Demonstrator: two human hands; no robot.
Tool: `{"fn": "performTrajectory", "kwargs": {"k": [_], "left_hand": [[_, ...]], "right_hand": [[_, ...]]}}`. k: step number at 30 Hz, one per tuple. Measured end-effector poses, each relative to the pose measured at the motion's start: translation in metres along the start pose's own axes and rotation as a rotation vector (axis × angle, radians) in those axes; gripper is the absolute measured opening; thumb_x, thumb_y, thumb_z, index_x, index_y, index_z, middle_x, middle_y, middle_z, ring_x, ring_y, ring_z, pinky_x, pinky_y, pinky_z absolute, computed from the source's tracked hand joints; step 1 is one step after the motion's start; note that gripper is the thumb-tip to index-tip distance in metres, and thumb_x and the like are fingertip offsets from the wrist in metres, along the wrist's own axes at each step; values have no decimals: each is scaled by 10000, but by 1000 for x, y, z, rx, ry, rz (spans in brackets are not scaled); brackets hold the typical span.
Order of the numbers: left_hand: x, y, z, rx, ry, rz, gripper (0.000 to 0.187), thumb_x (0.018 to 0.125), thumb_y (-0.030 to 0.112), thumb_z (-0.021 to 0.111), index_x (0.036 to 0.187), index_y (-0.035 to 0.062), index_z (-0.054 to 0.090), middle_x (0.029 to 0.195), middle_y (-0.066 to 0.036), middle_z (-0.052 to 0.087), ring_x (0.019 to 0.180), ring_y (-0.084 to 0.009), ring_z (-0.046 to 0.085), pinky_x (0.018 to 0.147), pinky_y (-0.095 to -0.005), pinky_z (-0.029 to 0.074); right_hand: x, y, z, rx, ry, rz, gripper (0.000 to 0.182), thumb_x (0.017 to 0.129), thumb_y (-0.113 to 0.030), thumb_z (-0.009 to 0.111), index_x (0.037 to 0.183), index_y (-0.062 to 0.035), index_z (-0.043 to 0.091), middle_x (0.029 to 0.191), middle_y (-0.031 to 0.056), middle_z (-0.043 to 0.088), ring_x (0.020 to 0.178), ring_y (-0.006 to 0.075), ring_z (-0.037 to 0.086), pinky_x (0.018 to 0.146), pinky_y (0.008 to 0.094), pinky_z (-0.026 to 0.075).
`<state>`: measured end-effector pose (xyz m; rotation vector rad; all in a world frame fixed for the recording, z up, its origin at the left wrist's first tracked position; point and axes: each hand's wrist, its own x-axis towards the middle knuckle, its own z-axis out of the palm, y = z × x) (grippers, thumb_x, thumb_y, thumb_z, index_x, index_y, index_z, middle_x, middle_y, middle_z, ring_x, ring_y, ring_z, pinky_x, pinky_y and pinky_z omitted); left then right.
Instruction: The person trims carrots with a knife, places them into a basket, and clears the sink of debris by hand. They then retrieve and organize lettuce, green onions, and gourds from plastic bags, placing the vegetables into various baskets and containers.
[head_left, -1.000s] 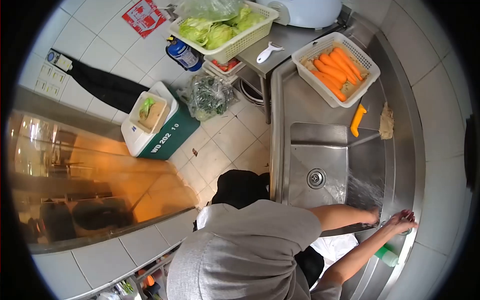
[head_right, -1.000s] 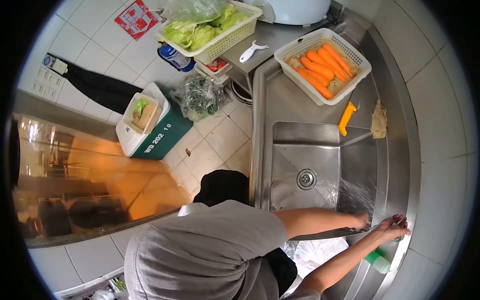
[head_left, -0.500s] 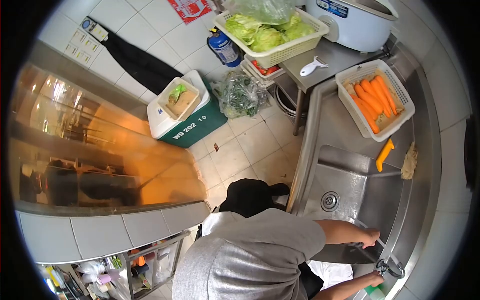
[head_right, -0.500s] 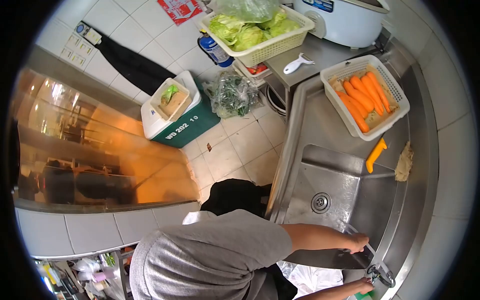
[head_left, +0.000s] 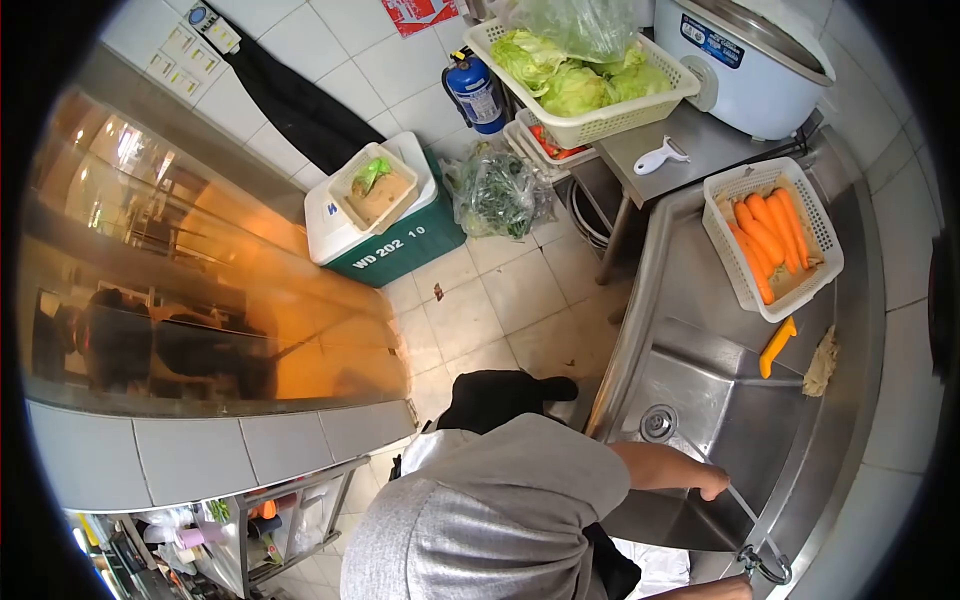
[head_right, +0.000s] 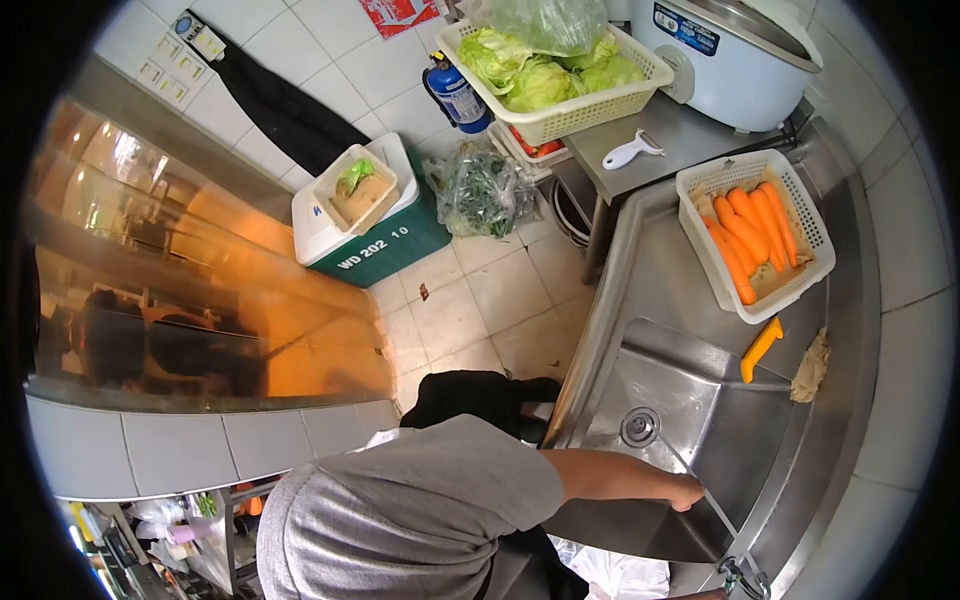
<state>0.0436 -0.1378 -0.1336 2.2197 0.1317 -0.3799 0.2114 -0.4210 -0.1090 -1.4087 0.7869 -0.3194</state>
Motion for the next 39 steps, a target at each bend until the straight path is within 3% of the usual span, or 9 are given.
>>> {"fn": "performTrajectory", "kwargs": {"k": [16,20,22,24,27,29,32,35,39], "left_hand": [[-65,50,-9,-292,-46,65,845,827,609,294,1149,-165,394,1206,-281,444,1095,-392,468,899,-437,391],[-48,27,8,-344,123,76,715,729,476,509,1243,-7,394,1146,-206,510,1065,-335,502,880,-435,400],[-42,4,10,-386,261,260,690,691,408,600,1219,3,419,1111,-194,521,1036,-344,511,853,-423,419],[-65,-2,-10,-276,437,253,739,616,187,707,1240,-15,367,1054,-208,529,983,-360,520,828,-410,429],[-101,-4,-41,-212,566,-231,765,603,78,697,1263,6,317,1085,-204,537,982,-341,546,764,-402,475],[-113,-9,-66,-473,561,-458,606,631,79,648,1187,-9,423,967,-195,596,939,-304,583,686,-402,502],[-89,-18,-98,-491,483,-280,364,662,120,590,998,-17,569,867,-204,611,838,-306,606,662,-379,501],[-89,37,-151,-495,573,240,304,705,253,554,847,-8,619,848,-195,611,736,-328,602,654,-384,487],[-196,71,-228,-964,234,598,404,772,380,521,864,-3,614,808,-186,616,747,-343,594,676,-419,465]], "right_hand": [[-201,63,26,-160,-638,117,334,746,-279,629,1010,-91,549,998,51,526,871,198,509,731,365,401],[-239,89,66,-339,-894,72,342,771,-276,609,1059,-104,546,1065,47,528,934,202,513,814,342,376],[-247,108,90,-863,-1027,-195,346,783,-274,599,1084,-111,545,1098,45,529,965,204,515,855,331,364],[-266,127,114,-2203,-1097,-1194,352,796,-273,588,1109,-118,543,1131,42,530,996,205,517,897,319,352],[-298,140,123,-3030,-1012,-2069,362,815,-271,573,1146,-129,541,1180,39,532,1044,208,520,959,302,334],[-405,66,94,-3039,-1054,-1843,358,849,-203,524,1192,-101,506,1248,70,494,1166,202,451,1035,276,240],[-347,80,62,-562,-1434,-902,458,878,-57,414,1324,-8,324,1316,136,417,1208,218,411,966,305,354],[-403,-53,53,-953,-1180,-1068,306,863,-45,452,1149,46,508,1155,215,536,1039,237,541,896,334,406],[-455,-108,45,-400,-1245,-983,257,900,-133,457,1029,63,561,1075,131,583,957,185,543,823,296,415]]}}
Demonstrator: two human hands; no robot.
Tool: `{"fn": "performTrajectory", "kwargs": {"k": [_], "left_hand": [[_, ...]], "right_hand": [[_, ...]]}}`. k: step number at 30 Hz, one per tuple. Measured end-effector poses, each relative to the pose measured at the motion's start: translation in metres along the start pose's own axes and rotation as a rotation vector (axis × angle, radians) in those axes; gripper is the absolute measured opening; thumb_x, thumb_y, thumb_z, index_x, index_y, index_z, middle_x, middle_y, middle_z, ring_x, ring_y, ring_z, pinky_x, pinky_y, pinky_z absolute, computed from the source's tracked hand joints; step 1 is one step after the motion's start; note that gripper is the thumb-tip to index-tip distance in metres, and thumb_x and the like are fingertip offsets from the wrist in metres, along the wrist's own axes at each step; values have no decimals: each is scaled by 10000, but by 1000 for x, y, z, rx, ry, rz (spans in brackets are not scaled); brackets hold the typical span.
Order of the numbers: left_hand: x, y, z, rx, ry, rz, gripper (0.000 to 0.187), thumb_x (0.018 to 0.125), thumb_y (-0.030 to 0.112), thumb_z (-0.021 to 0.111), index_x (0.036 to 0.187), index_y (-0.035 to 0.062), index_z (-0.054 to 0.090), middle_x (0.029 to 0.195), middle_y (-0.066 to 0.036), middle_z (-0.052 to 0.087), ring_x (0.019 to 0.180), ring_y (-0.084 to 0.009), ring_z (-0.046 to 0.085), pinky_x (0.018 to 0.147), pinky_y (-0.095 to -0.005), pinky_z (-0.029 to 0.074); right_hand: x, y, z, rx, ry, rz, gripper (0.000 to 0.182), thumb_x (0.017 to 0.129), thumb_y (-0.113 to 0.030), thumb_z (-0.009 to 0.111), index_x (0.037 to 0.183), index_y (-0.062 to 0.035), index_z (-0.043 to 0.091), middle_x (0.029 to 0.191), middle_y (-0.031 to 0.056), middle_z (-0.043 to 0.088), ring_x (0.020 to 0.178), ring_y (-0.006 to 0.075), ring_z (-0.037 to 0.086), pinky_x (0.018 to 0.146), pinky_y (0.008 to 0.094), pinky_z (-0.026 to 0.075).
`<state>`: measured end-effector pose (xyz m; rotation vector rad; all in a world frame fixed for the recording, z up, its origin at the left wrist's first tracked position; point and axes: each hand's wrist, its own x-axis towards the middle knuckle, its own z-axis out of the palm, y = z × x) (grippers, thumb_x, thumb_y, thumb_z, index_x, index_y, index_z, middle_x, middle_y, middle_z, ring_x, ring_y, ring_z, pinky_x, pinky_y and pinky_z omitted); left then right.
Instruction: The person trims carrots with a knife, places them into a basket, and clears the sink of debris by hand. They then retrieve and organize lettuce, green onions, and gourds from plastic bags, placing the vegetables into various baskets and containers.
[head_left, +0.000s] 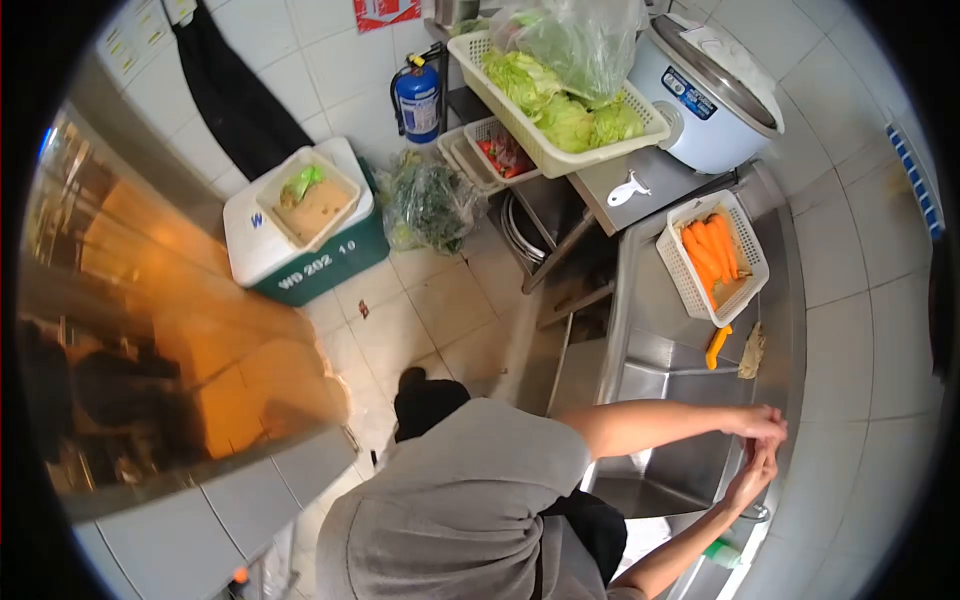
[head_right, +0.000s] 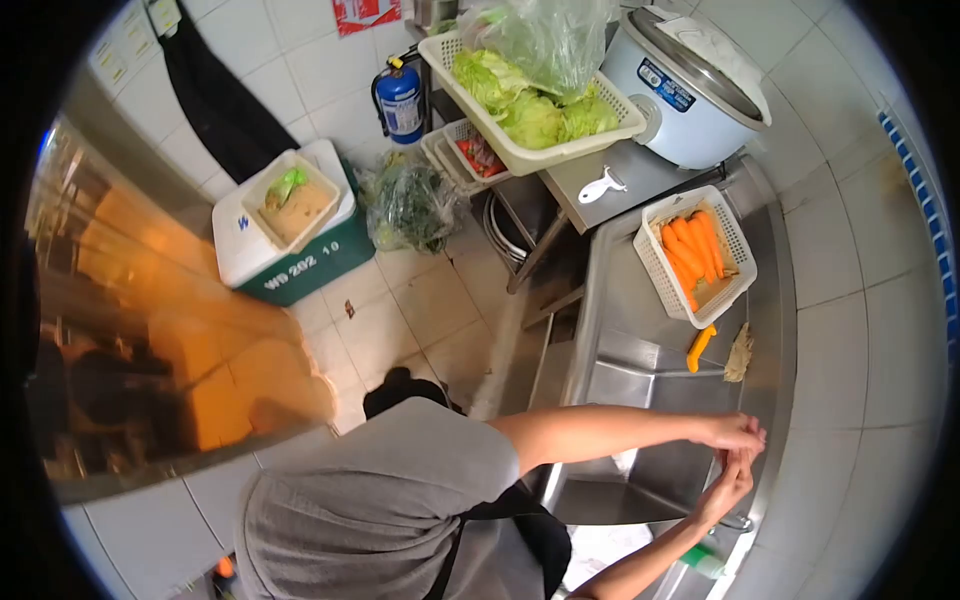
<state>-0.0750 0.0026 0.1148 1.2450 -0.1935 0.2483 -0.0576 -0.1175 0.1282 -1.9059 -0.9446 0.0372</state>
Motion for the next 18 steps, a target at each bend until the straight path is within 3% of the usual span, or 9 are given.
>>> {"fn": "performTrajectory", "kwargs": {"k": [1,2,3,4,5,7,10,14,18], "left_hand": [[17,-68,-9,394,169,38,440,818,425,498,867,6,621,747,-171,626,736,-330,614,649,-436,469],[-11,-64,-28,726,-26,-461,514,821,494,486,1002,26,599,988,-200,604,967,-330,568,824,-452,431],[-41,-81,-46,1056,95,-225,555,825,517,467,1100,42,547,1132,-210,510,1092,-341,463,917,-471,337],[-67,-95,-63,1371,242,31,609,829,540,447,1198,58,495,1277,-221,415,1217,-352,358,1011,-490,244],[-87,-72,-71,981,96,-280,683,853,570,357,1322,73,347,1413,-192,197,1310,-373,137,1060,-504,67],[-127,-48,-76,461,126,-355,772,845,612,291,1317,2,318,1379,-223,262,1323,-357,128,1051,-527,75],[-144,-67,-66,236,486,-332,663,868,557,286,1247,27,410,1309,-196,383,1257,-340,301,1034,-393,239],[-161,-6,-102,453,217,-131,477,877,443,368,1058,24,505,1149,-198,493,1118,-345,437,936,-411,347],[-141,48,-106,220,291,539,215,822,215,516,804,3,484,823,-146,552,844,-292,554,783,-380,417]], "right_hand": [[-4,27,-7,52,-140,185,265,904,-148,452,1043,46,566,1112,130,562,967,181,531,809,287,417],[-8,77,4,-202,-334,404,296,906,-223,461,1068,-3,573,1122,131,550,982,175,513,768,288,432],[-32,122,19,-1129,-472,413,386,905,-334,457,1147,-44,536,1167,127,526,1079,218,476,862,337,404],[-40,131,49,-666,-325,413,503,895,-397,455,1288,-89,396,1234,123,476,1146,265,438,970,402,320],[-39,101,84,-661,-323,391,503,895,-397,455,1288,-89,396,1234,123,476,1146,265,438,970,402,320],[-62,13,155,1200,-43,794,583,877,-532,378,1270,-102,372,1155,137,503,1023,290,501,796,436,424],[-56,43,197,906,124,649,605,829,-599,395,1268,-183,366,977,92,532,806,263,508,689,404,432],[-28,27,216,752,197,352,430,860,-489,390,1038,-108,483,709,21,436,557,130,400,492,266,375],[19,-66,195,459,397,149,389,868,-412,406,965,-51,514,665,5,407,537,127,379,479,272,363]]}}
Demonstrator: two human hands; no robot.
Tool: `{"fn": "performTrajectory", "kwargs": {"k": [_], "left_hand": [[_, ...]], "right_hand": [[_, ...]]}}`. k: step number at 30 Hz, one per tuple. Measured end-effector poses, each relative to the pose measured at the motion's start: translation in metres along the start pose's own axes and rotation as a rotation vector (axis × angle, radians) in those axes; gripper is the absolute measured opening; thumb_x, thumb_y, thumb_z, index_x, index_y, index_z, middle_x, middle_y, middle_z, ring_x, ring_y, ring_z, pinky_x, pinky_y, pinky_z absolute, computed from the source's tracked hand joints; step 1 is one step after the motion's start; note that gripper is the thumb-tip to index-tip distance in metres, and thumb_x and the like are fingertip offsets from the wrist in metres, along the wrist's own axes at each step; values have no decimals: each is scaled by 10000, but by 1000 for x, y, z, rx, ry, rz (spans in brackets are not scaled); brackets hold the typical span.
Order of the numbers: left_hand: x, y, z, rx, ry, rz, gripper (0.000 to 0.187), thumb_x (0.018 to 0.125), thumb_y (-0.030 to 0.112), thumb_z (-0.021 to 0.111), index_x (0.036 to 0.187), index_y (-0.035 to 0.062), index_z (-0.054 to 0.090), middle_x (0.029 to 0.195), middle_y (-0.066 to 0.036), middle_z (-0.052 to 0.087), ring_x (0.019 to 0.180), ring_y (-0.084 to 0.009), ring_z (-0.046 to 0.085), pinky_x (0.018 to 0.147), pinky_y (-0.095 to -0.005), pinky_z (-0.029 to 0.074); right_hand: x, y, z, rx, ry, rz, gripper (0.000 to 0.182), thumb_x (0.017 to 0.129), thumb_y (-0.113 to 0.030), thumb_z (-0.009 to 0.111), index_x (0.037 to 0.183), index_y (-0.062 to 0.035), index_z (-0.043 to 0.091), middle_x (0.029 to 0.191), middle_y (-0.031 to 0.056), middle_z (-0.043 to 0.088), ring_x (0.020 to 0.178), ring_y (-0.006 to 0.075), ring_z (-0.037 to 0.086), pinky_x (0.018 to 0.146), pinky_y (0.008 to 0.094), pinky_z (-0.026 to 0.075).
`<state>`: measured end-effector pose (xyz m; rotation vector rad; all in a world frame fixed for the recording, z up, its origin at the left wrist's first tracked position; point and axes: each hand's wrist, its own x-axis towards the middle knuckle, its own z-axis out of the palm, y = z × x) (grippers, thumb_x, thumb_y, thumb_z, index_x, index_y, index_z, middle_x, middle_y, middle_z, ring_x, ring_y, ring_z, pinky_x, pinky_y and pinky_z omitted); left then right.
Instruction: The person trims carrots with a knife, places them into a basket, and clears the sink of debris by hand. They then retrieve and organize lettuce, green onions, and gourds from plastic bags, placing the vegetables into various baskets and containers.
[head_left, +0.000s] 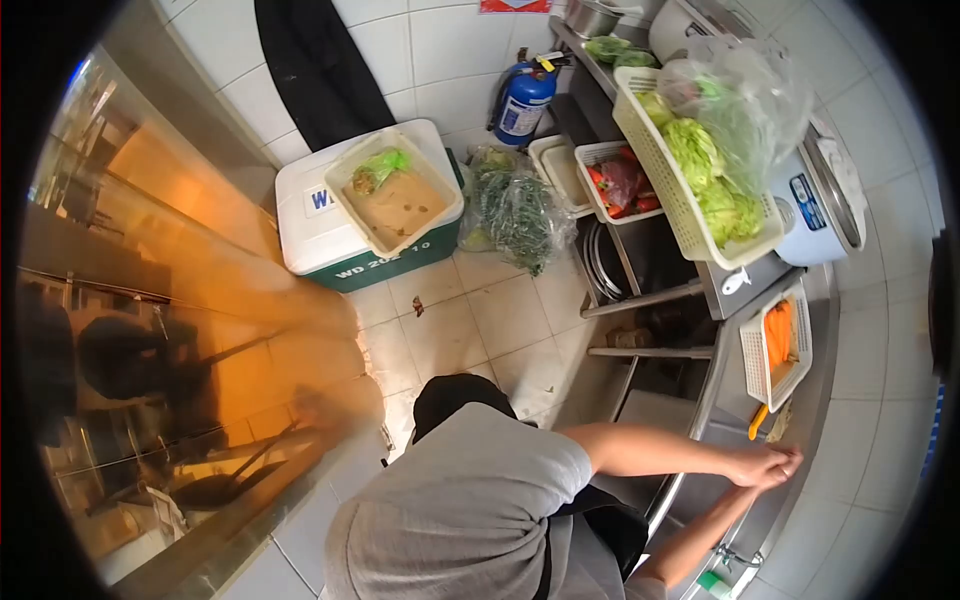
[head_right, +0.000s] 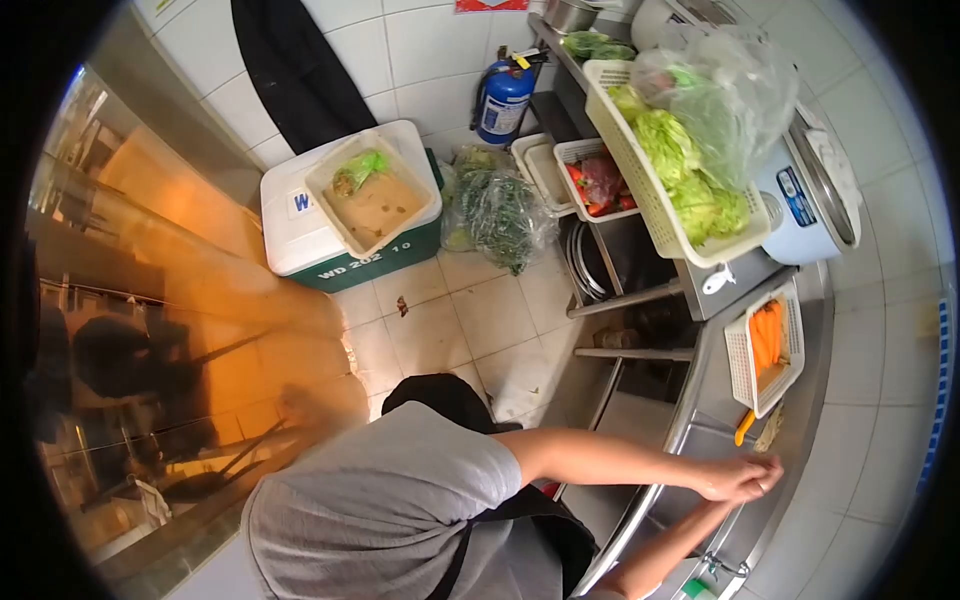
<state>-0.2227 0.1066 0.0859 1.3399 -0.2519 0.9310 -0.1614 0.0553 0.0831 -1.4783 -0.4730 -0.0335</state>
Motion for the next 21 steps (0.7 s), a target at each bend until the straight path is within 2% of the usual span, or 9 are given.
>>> {"fn": "performTrajectory", "kwargs": {"k": [3,5,6,8,9,11,12,16,21], "left_hand": [[10,89,-41,-179,-138,-45,120,811,56,488,902,1,543,834,-109,554,737,-239,543,683,-343,410],[-1,52,-46,-75,-219,-1,307,813,104,528,1110,31,537,982,-147,592,865,-252,581,764,-368,430],[-16,22,-56,108,-347,-15,338,805,120,547,1133,41,534,1023,-156,590,888,-249,585,796,-367,434],[-85,-23,-94,922,-162,23,338,831,255,498,1163,217,550,1193,-188,504,1136,-372,419,999,-437,278],[-102,-38,-122,775,-299,-100,325,861,303,452,1171,273,540,1229,-214,463,1214,-422,299,1033,-469,200],[-125,-13,-160,456,14,-784,402,862,337,479,1258,273,454,1260,-241,419,1206,-384,335,1030,-456,209],[-144,-27,-180,919,-203,-507,521,833,355,526,1317,237,372,1261,-250,410,1192,-346,371,1022,-446,218],[-157,-6,-216,840,-20,-589,650,854,355,499,1385,143,188,1332,-186,366,1249,-390,287,1018,-485,228],[-212,-8,-304,990,-34,-546,636,854,365,482,1380,158,189,1304,-223,370,1200,-436,332,947,-497,332]], "right_hand": [[25,-83,24,-38,73,-166,367,875,-354,417,910,-9,537,632,-8,385,523,124,363,470,277,354],[81,-92,-19,565,-935,190,310,875,-273,433,693,-39,522,632,31,449,607,148,470,569,305,422],[95,-84,-23,295,-1014,166,265,854,-276,471,751,-41,536,699,46,475,675,167,484,615,315,423],[95,-9,-35,-1030,-516,-189,243,811,-283,548,866,-46,563,833,75,527,810,205,512,707,336,426],[85,25,-40,-1387,-406,-411,273,789,-286,587,924,-49,576,901,89,553,877,224,525,754,347,428],[39,59,-18,-1158,-375,-722,383,747,-293,664,1040,-54,603,1035,118,604,1012,263,553,846,367,431],[-3,46,22,-986,-464,-115,349,814,-296,601,1051,-41,601,1078,111,595,1019,218,551,845,355,426],[-123,101,134,212,-775,1028,595,895,-478,402,1306,-55,327,1212,127,490,1093,223,490,916,375,394],[-161,119,206,87,-752,789,352,915,-232,452,1176,4,448,1043,132,580,929,215,584,764,345,488]]}}
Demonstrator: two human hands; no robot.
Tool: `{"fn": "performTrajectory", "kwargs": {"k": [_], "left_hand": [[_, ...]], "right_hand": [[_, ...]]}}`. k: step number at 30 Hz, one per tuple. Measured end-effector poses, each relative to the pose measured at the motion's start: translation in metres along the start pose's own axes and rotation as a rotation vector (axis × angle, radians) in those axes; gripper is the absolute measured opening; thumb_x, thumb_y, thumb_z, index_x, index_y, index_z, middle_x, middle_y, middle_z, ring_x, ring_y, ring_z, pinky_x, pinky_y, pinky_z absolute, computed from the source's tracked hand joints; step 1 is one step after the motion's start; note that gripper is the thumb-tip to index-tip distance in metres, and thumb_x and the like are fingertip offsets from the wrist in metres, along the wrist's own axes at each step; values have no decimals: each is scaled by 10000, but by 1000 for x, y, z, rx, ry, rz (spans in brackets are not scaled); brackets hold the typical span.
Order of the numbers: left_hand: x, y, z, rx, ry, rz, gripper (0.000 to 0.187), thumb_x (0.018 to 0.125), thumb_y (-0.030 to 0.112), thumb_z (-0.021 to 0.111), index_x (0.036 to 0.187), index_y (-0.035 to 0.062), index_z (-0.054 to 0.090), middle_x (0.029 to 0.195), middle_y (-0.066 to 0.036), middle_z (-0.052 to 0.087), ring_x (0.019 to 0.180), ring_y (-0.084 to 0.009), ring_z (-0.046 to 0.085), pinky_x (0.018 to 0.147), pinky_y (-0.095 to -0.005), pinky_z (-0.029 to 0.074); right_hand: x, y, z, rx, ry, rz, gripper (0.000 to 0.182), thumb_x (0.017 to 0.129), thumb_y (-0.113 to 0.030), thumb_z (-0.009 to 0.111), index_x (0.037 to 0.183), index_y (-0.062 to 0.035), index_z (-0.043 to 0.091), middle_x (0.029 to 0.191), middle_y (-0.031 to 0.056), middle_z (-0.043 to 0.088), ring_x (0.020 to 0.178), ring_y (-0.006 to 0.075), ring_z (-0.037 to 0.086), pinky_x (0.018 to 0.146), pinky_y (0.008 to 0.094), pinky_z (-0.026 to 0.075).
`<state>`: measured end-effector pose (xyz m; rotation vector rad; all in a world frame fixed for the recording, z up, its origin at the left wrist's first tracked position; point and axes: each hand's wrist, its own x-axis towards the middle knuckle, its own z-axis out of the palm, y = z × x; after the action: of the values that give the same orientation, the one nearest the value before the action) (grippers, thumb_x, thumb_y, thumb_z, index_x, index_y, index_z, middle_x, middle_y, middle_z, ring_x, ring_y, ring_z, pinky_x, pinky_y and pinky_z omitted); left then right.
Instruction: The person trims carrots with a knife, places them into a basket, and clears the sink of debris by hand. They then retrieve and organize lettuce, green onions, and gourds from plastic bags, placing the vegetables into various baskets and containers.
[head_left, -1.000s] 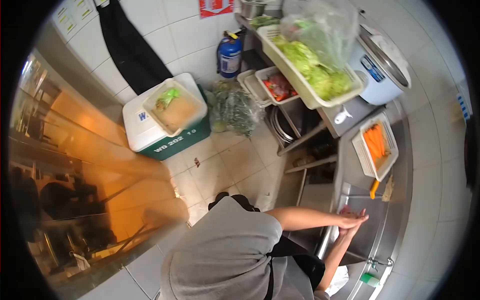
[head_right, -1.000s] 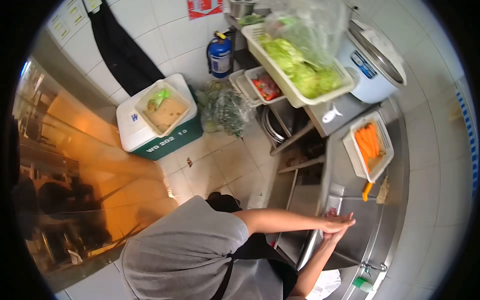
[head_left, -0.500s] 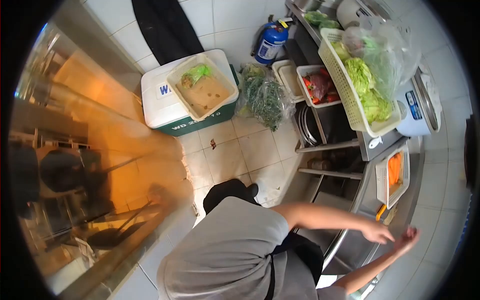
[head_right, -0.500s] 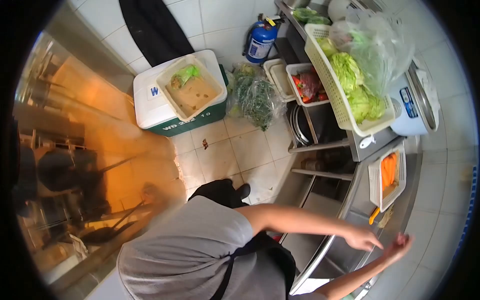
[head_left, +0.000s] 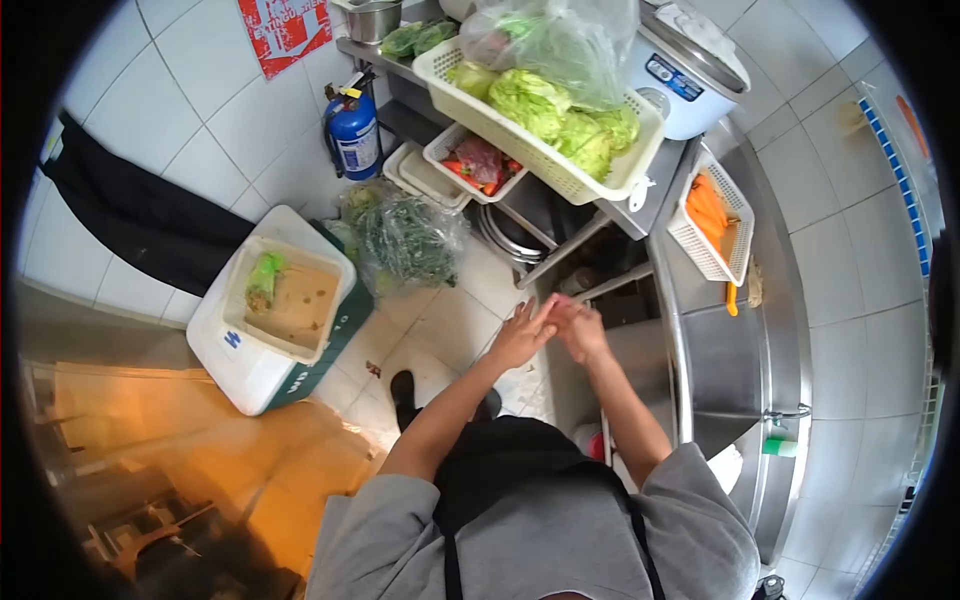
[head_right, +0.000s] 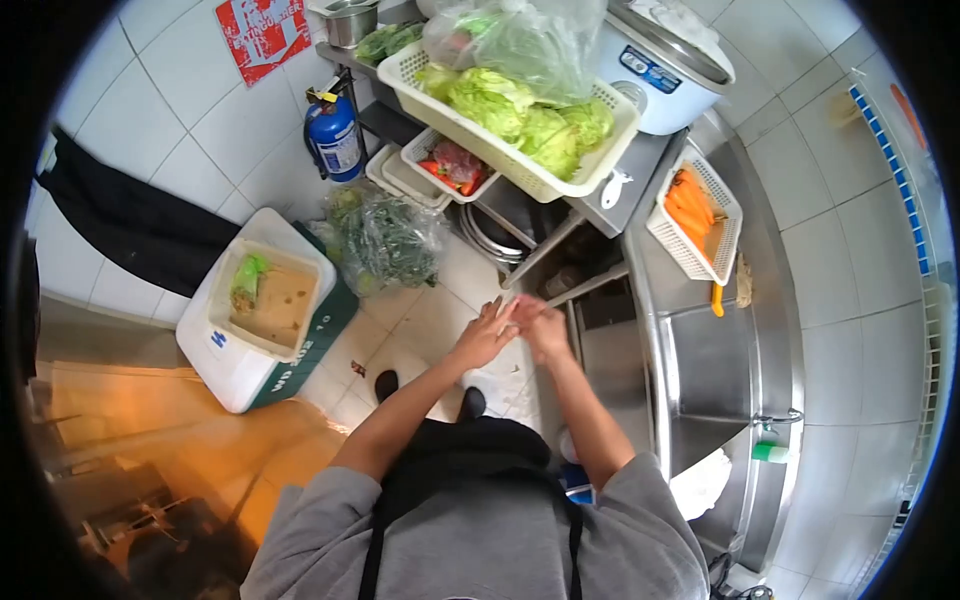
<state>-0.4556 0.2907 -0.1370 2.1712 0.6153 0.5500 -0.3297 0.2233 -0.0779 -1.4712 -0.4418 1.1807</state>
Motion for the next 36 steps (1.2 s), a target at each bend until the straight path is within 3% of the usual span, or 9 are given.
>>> {"fn": "performTrajectory", "kwargs": {"k": [4,7,8,12,16,22,23,25,36], "left_hand": [[-80,-126,-37,85,-191,-454,614,804,274,563,1315,33,322,1242,-252,432,1153,-385,421,966,-430,340],[-198,-288,-34,-476,-227,-757,654,814,374,564,1326,53,316,1247,-164,453,1141,-267,426,946,-397,354],[-184,-190,-105,-823,228,-1390,721,808,403,571,1381,169,202,1308,-122,379,1165,-281,383,922,-441,359],[-273,-265,-132,-976,565,-1607,813,796,417,598,1404,248,85,1404,-55,239,1252,-292,267,928,-475,364],[-317,-301,-175,-1044,610,-1111,970,712,448,670,1397,201,28,1416,-113,205,1282,-330,223,947,-477,328],[-279,-326,-232,-871,1102,-1441,969,653,432,734,1383,172,152,1346,-110,298,1181,-302,343,872,-462,394],[-272,-324,-240,-899,1106,-1436,969,653,428,735,1382,169,150,1339,-108,306,1179,-304,347,868,-467,394],[-271,-331,-244,-913,1099,-1421,958,660,414,730,1378,159,151,1338,-107,305,1181,-300,344,857,-473,399],[-286,-403,-214,-1080,1240,-948,409,720,-19,561,1113,18,455,969,-96,564,847,-241,565,726,-351,486]], "right_hand": [[-15,-87,29,254,-162,-11,369,863,-273,546,1139,-29,525,1033,123,608,964,221,577,774,345,493],[8,-30,-20,-1357,325,-17,509,738,-410,646,1101,-59,584,1080,178,584,1057,321,526,918,389,393],[8,-8,-39,-1296,264,-53,532,716,-430,649,1112,-81,582,1082,182,579,1059,343,517,926,397,385],[-37,44,-44,-1515,379,134,547,696,-460,637,1116,-112,588,1034,179,597,1017,370,532,934,416,372],[-108,92,-63,-1254,357,190,584,696,-483,622,1083,-47,590,1065,213,574,959,332,567,849,367,441],[-177,155,-136,-1677,-270,806,557,777,-445,566,1142,-24,537,1133,260,522,1089,378,482,949,430,361],[-202,189,-172,-1601,-63,474,500,765,-364,625,1119,-19,556,1088,229,567,1019,335,548,912,408,394],[-237,212,-177,-1022,419,798,486,748,-284,671,1122,2,552,1114,193,570,1032,267,550,900,377,397],[-205,122,-72,-1024,330,715,462,767,-217,654,1165,-16,534,1141,136,571,1068,242,527,891,333,399]]}}
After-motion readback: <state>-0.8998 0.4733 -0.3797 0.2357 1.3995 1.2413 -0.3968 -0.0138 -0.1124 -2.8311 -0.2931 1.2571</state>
